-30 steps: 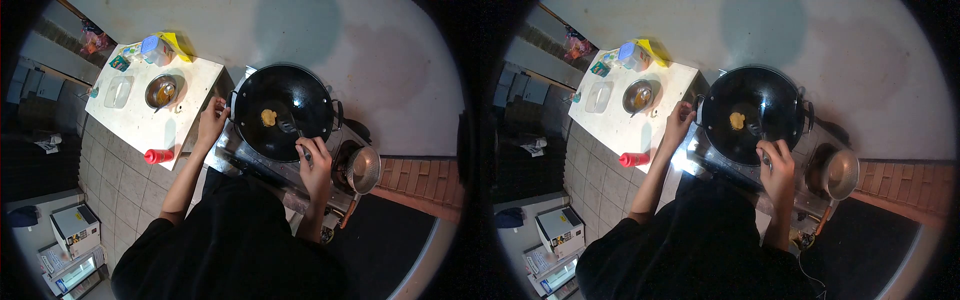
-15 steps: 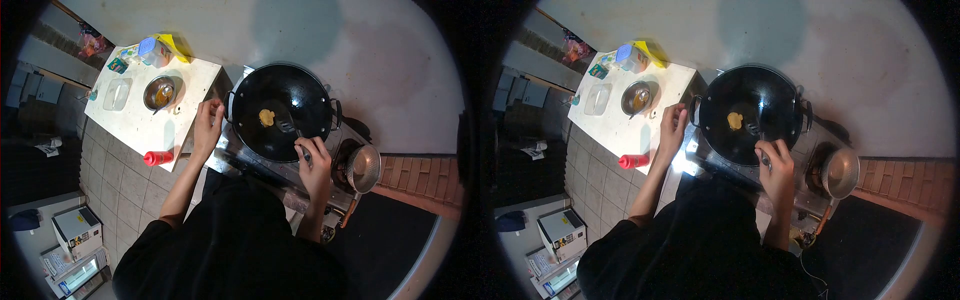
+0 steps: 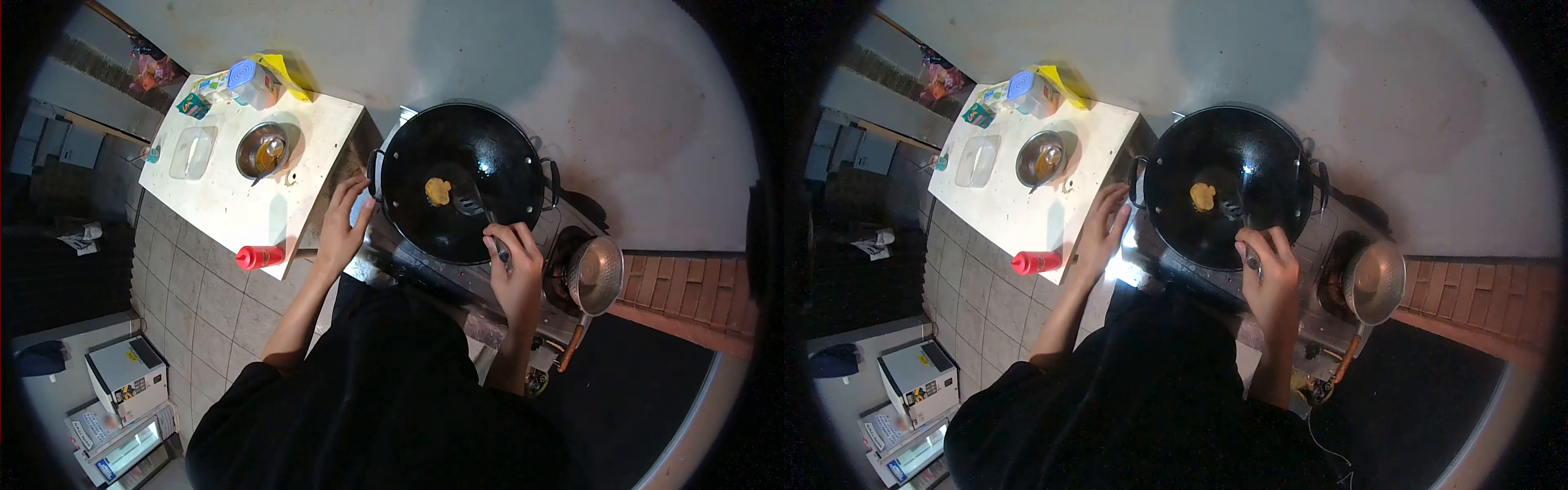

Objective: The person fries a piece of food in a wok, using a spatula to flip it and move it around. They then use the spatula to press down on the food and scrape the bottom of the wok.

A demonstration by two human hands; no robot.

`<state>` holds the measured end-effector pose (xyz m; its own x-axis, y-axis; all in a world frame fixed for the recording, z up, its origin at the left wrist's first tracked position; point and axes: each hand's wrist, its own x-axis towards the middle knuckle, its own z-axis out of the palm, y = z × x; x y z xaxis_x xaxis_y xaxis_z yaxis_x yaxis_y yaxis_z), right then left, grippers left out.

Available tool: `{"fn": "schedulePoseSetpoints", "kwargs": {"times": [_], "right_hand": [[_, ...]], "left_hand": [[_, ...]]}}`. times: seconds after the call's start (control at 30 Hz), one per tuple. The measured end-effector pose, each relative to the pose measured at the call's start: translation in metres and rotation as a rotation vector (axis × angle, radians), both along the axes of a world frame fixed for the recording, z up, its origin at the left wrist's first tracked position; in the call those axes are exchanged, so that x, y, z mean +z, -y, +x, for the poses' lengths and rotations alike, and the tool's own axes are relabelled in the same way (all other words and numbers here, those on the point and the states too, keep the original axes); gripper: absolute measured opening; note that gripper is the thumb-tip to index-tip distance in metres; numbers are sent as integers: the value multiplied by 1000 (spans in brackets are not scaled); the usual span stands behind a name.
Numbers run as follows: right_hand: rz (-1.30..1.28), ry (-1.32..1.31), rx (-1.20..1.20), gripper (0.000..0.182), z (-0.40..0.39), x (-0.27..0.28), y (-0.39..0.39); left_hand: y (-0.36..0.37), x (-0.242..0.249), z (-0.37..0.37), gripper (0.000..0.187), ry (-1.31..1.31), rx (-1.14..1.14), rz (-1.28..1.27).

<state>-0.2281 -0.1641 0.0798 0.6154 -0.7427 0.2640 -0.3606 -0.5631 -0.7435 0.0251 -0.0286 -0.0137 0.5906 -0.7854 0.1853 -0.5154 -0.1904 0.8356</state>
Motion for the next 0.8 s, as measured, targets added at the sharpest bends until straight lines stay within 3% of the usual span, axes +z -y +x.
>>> {"fn": "schedulePoseSetpoints", "kwargs": {"times": [0.8], "right_hand": [[-12,3,6,13,1,0,-1]], "left_hand": [[-1,1,-5,41,-51,11,0]]}}
